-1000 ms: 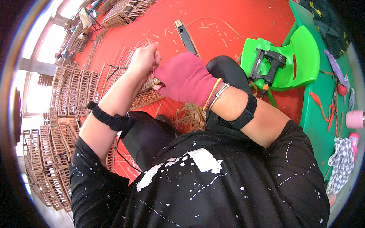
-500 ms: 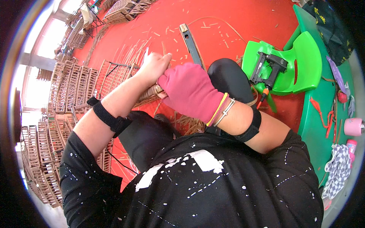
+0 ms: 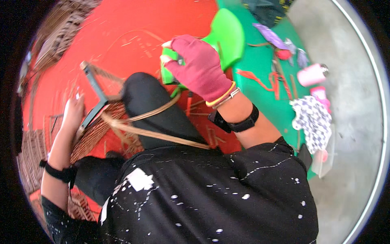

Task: Weaving and stapling bamboo strips to a furniture frame.

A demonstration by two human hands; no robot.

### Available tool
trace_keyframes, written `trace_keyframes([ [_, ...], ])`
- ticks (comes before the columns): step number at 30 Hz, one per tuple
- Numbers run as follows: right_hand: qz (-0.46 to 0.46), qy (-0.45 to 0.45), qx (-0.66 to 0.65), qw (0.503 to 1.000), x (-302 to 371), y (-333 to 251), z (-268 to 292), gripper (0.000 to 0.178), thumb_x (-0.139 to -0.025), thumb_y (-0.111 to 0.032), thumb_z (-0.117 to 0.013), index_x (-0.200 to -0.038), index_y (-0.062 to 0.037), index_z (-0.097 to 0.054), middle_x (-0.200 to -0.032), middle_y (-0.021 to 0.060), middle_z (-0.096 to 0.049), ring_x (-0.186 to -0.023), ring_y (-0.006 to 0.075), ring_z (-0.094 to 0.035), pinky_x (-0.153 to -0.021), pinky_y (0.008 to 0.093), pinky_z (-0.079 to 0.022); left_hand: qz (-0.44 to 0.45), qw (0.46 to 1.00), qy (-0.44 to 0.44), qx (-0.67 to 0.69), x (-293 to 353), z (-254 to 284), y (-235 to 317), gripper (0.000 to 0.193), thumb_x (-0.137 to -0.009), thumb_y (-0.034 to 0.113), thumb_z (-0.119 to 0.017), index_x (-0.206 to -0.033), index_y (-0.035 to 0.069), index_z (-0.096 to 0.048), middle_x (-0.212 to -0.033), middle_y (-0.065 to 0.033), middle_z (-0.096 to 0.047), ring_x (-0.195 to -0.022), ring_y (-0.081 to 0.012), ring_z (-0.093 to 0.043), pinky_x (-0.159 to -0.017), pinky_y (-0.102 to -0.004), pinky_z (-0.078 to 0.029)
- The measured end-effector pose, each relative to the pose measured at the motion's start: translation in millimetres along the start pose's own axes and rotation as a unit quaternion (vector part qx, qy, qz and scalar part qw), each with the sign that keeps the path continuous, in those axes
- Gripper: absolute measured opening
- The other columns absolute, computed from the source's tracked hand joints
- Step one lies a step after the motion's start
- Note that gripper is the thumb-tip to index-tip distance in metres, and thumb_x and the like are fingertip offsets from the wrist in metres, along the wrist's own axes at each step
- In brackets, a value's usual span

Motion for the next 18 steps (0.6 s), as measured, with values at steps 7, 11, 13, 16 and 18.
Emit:
trace_keyframes([
  [7,-0.270,0.008,0.217,0.938,65,133,120,0.033,-0.090,-0.033,-0.063,-0.088,-0.0010,-0.068,-0.082,0.0142,-0.068,-0.074,0.0312,-0.066,-0.069,0.0386,-0.052,0.022,1.000,-0.010,0.008,-7,-9,17,0.063,-0.098,0.035,-0.043,-0.050,-0.002,-0.057,-0.046,-0.0161,-0.053,-0.048,-0.0307,-0.057,-0.066,-0.0436,-0.048],
  [11,-0.458,0.053,-0.043,0.886,86,171,129,0.033,-0.093,-0.032,-0.061,-0.089,0.0001,-0.069,-0.080,0.0094,-0.070,-0.073,0.0184,-0.067,-0.067,0.0323,-0.052,0.017,1.000,0.006,-0.005,-3,-7,14,0.062,-0.098,0.034,-0.043,-0.050,-0.002,-0.059,-0.048,-0.0171,-0.054,-0.050,-0.0318,-0.059,-0.067,-0.0431,-0.049],
  [13,-0.489,0.031,-0.143,0.860,78,165,92,0.031,-0.094,-0.033,-0.061,-0.094,-0.0027,-0.069,-0.084,0.0075,-0.071,-0.078,0.0176,-0.068,-0.070,0.0309,-0.052,0.009,0.999,0.023,-0.041,1,-2,20,0.061,-0.098,0.032,-0.043,-0.051,-0.001,-0.062,-0.049,-0.0178,-0.056,-0.054,-0.0317,-0.061,-0.068,-0.0436,-0.050],
  [16,-0.531,-0.021,-0.322,0.783,78,183,15,0.030,-0.095,-0.034,-0.061,-0.109,-0.0081,-0.066,-0.095,0.0039,-0.071,-0.088,0.0175,-0.068,-0.074,0.0311,-0.054,0.008,1.000,0.003,-0.030,4,1,26,0.054,-0.098,0.028,-0.043,-0.057,-0.002,-0.062,-0.054,-0.0205,-0.059,-0.057,-0.0332,-0.063,-0.069,-0.0447,-0.051],
  [18,-0.578,-0.064,-0.250,0.774,83,213,-44,0.030,-0.095,-0.036,-0.060,-0.109,-0.0100,-0.066,-0.088,0.0020,-0.067,-0.080,0.0177,-0.065,-0.070,0.0311,-0.052,-0.030,0.993,-0.004,-0.115,5,5,28,0.040,-0.095,0.021,-0.045,-0.068,-0.002,-0.063,-0.061,-0.0228,-0.061,-0.062,-0.0375,-0.064,-0.069,-0.0470,-0.053],
])
Point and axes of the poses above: each hand's wrist, its own x-axis away from the middle knuckle, its own z-axis out of the back of the hand, y = z × x, the point moved 5 cm from there along -x, towards the middle knuckle
